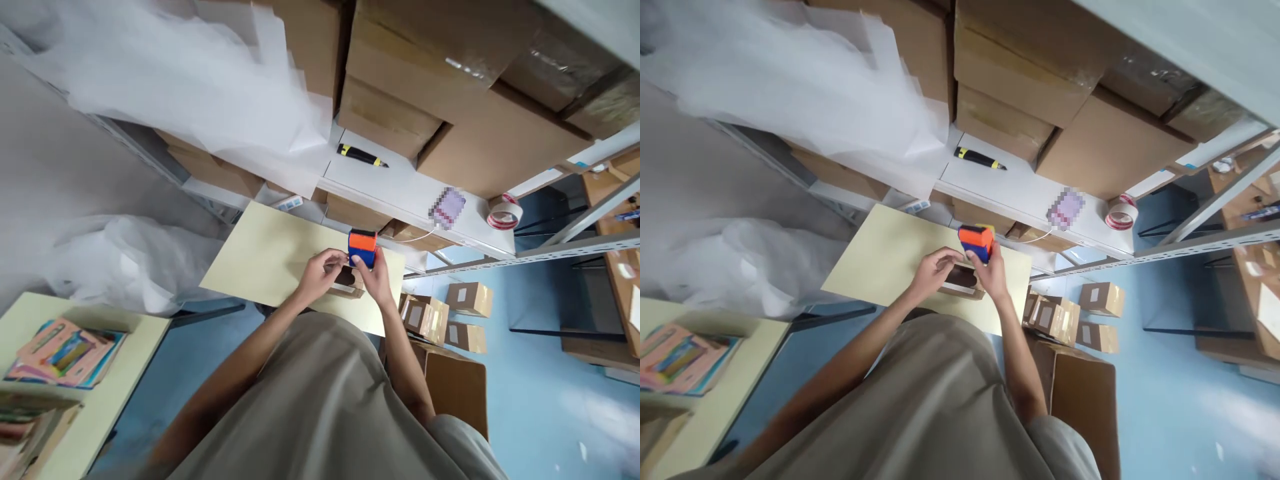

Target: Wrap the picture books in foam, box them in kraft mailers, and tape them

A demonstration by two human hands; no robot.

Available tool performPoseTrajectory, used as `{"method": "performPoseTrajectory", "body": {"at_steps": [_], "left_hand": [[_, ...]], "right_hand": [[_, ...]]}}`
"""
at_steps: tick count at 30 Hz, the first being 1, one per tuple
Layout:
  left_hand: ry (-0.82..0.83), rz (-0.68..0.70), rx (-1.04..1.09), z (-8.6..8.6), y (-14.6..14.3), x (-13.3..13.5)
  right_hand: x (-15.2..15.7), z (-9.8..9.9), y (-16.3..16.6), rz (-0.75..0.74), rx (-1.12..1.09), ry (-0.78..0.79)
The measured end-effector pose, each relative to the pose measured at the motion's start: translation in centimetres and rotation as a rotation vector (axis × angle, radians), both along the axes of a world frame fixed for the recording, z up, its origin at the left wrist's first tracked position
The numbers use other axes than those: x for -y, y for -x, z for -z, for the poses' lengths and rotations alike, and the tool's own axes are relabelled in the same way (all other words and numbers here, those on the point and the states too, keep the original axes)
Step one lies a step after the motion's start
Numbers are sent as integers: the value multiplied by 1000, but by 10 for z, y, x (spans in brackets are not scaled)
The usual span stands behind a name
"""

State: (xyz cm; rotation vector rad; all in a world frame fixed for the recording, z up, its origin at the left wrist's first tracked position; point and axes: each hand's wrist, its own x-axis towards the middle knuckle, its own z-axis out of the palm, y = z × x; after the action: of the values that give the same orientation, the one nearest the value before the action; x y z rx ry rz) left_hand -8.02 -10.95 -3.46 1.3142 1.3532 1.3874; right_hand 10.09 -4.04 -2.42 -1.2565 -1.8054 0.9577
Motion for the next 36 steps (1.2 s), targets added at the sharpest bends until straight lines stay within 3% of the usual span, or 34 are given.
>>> {"method": "performPoseTrajectory", "body": {"at_steps": [4,11,16,22,29,36], "left_hand": [[116,-63,45,11,1,39],[141,-54,-38,11,7,75],[143,-8,0,4,20,76],[107,-25,59,-22,49,68],[-30,95,-84,-49,65,62],[-165,138,-275,-55,67,68]], "right_hand": [[54,19,10,-43,-183,171],[75,31,22,-78,-198,269],[82,35,14,-117,-144,261],[92,28,-10,-161,29,204],[96,11,-22,-230,101,134],[93,1,-29,-315,293,3]]}}
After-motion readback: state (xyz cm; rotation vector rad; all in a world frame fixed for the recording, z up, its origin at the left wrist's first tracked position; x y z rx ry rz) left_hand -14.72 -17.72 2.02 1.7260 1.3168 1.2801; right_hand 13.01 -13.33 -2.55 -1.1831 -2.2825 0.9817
